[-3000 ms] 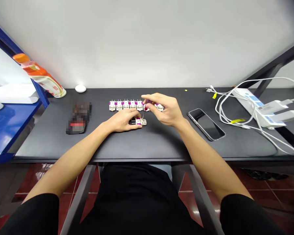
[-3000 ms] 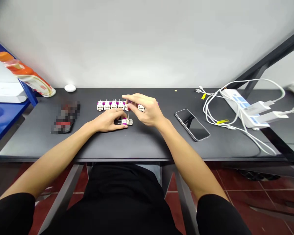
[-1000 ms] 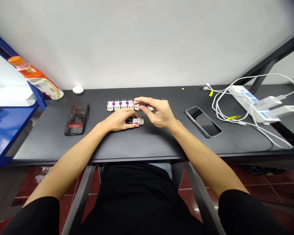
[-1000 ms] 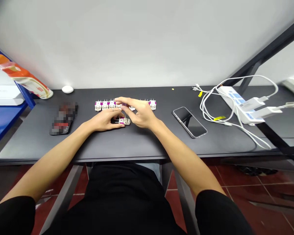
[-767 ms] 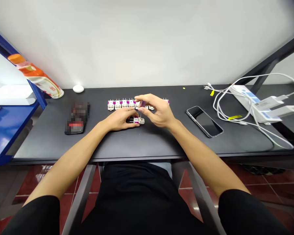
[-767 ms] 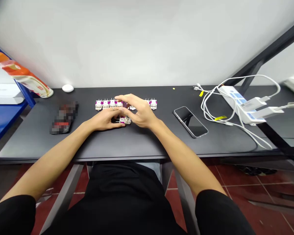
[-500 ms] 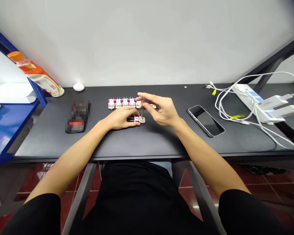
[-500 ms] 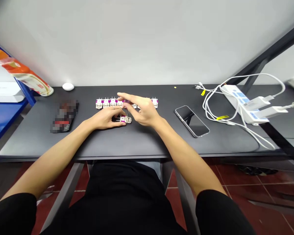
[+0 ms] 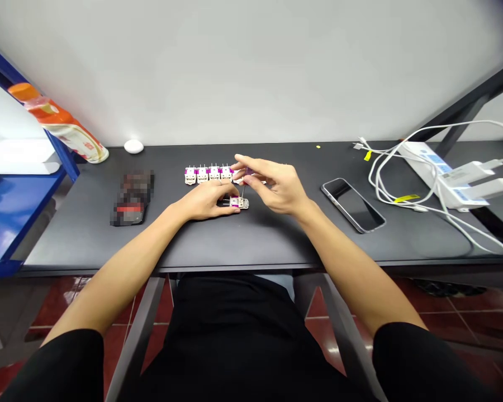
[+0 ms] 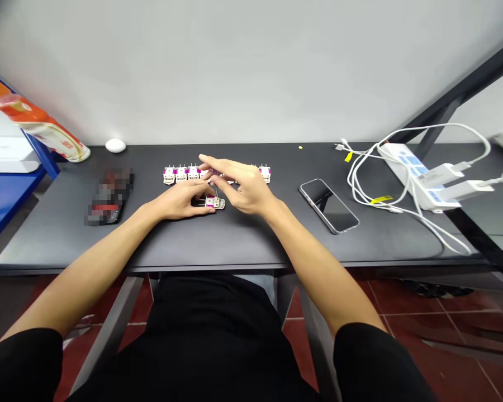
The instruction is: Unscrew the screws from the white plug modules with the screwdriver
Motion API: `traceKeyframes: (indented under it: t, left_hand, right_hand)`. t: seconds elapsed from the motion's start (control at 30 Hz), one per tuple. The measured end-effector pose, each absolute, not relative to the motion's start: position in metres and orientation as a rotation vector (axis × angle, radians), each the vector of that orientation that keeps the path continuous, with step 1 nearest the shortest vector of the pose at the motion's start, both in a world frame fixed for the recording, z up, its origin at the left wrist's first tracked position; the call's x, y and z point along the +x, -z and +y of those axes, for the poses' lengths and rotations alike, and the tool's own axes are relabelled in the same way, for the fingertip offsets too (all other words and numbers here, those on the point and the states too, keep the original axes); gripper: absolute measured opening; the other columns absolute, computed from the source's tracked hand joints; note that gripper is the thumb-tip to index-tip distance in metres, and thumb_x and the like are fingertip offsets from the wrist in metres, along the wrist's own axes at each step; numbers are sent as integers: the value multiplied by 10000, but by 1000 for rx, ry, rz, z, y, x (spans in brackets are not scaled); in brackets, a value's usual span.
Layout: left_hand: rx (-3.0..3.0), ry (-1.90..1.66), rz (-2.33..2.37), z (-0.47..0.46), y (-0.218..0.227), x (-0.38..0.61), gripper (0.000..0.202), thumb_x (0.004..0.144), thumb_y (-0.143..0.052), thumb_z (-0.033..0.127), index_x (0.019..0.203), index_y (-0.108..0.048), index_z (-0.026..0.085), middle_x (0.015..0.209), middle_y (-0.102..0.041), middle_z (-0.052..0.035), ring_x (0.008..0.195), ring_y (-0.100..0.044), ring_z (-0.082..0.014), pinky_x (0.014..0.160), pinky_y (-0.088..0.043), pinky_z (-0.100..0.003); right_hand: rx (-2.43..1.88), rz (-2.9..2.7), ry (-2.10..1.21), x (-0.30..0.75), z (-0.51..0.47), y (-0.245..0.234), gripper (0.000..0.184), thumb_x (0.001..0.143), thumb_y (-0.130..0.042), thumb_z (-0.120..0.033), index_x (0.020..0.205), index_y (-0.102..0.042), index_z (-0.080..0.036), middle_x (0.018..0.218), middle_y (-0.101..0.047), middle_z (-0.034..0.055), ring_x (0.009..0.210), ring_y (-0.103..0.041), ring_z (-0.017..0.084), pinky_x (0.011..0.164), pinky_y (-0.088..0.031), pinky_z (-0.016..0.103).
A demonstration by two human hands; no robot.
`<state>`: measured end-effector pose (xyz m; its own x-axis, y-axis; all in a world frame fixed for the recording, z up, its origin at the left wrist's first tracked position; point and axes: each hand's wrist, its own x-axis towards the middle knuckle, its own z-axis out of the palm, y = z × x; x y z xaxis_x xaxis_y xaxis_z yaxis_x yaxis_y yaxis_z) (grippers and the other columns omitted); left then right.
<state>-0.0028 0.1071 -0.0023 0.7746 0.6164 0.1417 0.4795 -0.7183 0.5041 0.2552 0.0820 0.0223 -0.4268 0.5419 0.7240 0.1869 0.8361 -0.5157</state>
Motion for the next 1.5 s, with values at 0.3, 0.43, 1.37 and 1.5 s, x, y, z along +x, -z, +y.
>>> traceKeyframes:
  t: [0.3, 0.43, 1.37, 1.5]
  left_hand:
    - [2511, -437, 810, 106, 1, -2, 463, 1061, -712, 632, 1233, -757, 204, 1161, -783, -108, 950, -704, -255, 890, -551, -378]
    - [2516, -433, 800, 107, 1, -3, 458, 1058, -716, 629, 1227, -756, 205, 1133, -776, -99, 961, -701, -259, 894, -547, -381]
    - [2509, -438, 816, 106, 0, -2, 464, 1054, -726, 626, 1238, -755, 201, 1191, -789, -109, 933, -699, -246, 861, -534, -369]
    - [2504, -443, 810, 105, 1, -2, 455, 1056, -727, 622, 1225, -755, 201, 1186, -791, -109, 924, -698, -244, 862, -535, -368]
  right_hand:
    - [-567, -1974, -155, 254, 88, -23, 411, 1125, -709, -313, 1530, -769, -352, 1072, -870, 4, 924, -802, 178, 882, -716, 356]
    - [-569, -2034, -201, 255, 84, -26, 467, 1166, -566, -251, 1608, -701, -316, 1131, -864, 31, 1016, -811, 196, 926, -716, 380]
    - [-569, -1976, -176, 259, 91, -20, 388, 1120, -732, -396, 1503, -793, -414, 1187, -836, 31, 968, -776, 202, 858, -695, 391]
    - [-598, -1894, -154, 258, 93, -17, 392, 1065, -819, -433, 1457, -822, -428, 1048, -811, 12, 854, -744, 187, 765, -689, 384]
